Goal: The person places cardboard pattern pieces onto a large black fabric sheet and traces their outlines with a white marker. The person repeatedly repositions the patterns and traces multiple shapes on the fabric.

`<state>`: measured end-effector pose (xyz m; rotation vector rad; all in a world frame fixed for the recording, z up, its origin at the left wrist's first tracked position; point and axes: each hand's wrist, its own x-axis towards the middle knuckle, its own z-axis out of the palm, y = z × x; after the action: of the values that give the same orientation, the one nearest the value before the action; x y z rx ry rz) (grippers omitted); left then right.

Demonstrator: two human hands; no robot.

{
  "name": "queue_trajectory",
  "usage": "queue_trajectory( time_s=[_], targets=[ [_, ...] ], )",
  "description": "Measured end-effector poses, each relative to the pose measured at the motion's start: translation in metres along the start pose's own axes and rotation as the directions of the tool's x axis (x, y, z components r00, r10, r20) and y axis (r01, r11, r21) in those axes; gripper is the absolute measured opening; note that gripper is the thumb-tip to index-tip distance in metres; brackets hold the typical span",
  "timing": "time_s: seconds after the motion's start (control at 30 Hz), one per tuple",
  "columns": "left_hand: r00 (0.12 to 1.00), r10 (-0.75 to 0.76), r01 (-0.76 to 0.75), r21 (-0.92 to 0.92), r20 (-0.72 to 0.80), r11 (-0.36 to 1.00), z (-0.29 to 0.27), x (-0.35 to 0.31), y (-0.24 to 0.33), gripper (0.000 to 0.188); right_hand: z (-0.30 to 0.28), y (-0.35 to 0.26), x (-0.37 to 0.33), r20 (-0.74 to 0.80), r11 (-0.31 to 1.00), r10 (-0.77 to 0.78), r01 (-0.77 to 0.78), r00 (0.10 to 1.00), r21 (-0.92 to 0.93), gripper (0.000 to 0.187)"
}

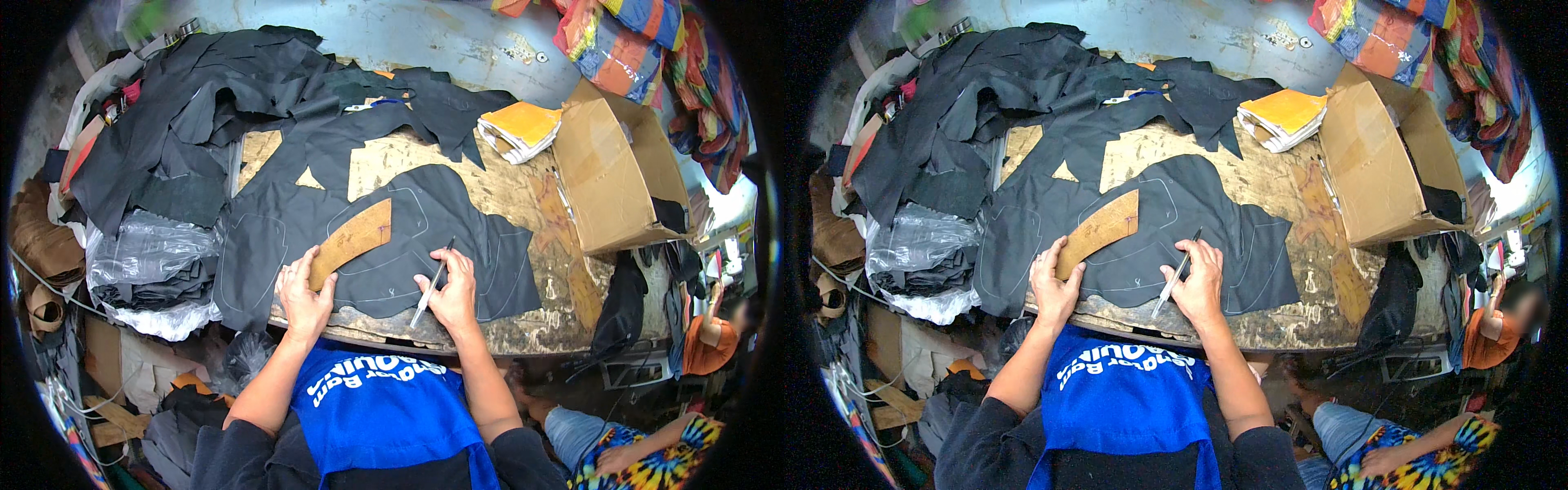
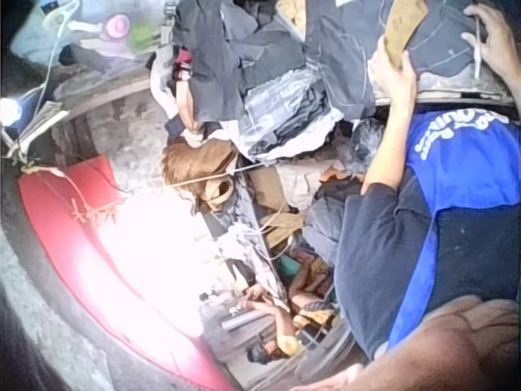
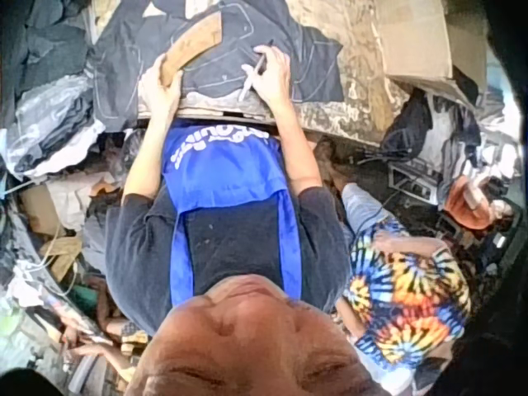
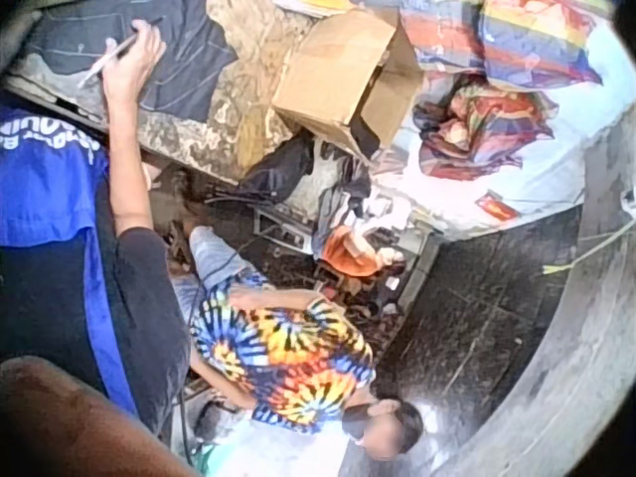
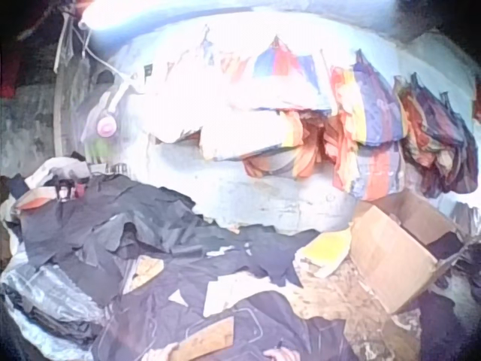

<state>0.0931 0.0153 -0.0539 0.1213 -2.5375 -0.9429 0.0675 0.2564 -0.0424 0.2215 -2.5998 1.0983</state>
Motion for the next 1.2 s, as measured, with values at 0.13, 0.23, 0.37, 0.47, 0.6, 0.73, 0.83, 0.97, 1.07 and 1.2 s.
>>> queue_trajectory(
  time_s=[0.13,0.23,0.37,0.47,0.6,0.73,0.83,0.97,1.07,1.2],
  targets=[
    [0.992,-0.017,-0.003,-0.154,-0.125,0.988,0.003,-0.002,-0.004,0.049,0.004,0.005,-0.002,-0.062,0.977,0.068,-0.054,0.996,0.207,0.04],
    [0.969,-0.091,0.019,-0.295,-0.229,0.955,0.003,-0.003,-0.007,0.045,0.002,0.013,-0.002,-0.115,0.917,0.09,-0.037,0.989,0.397,0.033],
    [0.968,-0.185,0.104,-0.395,-0.172,0.913,0.001,-0.004,-0.009,0.048,-0.026,0.032,0.003,0.099,0.854,0.18,-0.205,0.979,0.477,0.037],
    [0.964,-0.199,0.115,-0.404,-0.174,0.907,0.001,-0.004,-0.008,0.049,-0.059,0.05,0.006,0.23,0.853,0.149,-0.242,0.962,0.463,0.039],
    [0.96,-0.189,0.083,-0.438,-0.205,0.895,0.004,-0.005,-0.01,0.048,-0.11,0.077,0.021,0.347,0.884,0.175,-0.302,0.921,0.357,0.037],
    [0.96,-0.177,0.073,-0.415,-0.218,0.907,0.006,-0.005,-0.012,0.047,-0.145,0.093,0.054,0.249,0.966,0.255,-0.26,0.934,-0.015,0.032],
    [0.961,-0.189,0.075,-0.467,-0.202,0.881,0.006,-0.004,-0.012,0.045,-0.16,0.087,0.074,0.091,0.969,0.134,-0.111,0.987,-0.219,0.031],
    [0.961,-0.217,0.089,-0.553,-0.17,0.828,0.004,-0.007,-0.003,0.044,-0.147,0.065,0.067,-0.158,0.966,-0.036,-0.006,0.987,-0.26,0.032],
    [0.969,-0.23,0.118,-0.654,-0.089,0.747,0.001,-0.015,0.008,0.046,-0.109,0.044,0.04,-0.13,0.995,0.02,-0.007,0.991,0.101,0.024],
    [0.955,-0.288,0.236,-0.781,0.075,0.578,0.007,-0.024,0.028,0.048,-0.048,0.01,-0.006,-0.018,0.773,0.267,-0.203,0.963,0.601,0.016]
  ],
)
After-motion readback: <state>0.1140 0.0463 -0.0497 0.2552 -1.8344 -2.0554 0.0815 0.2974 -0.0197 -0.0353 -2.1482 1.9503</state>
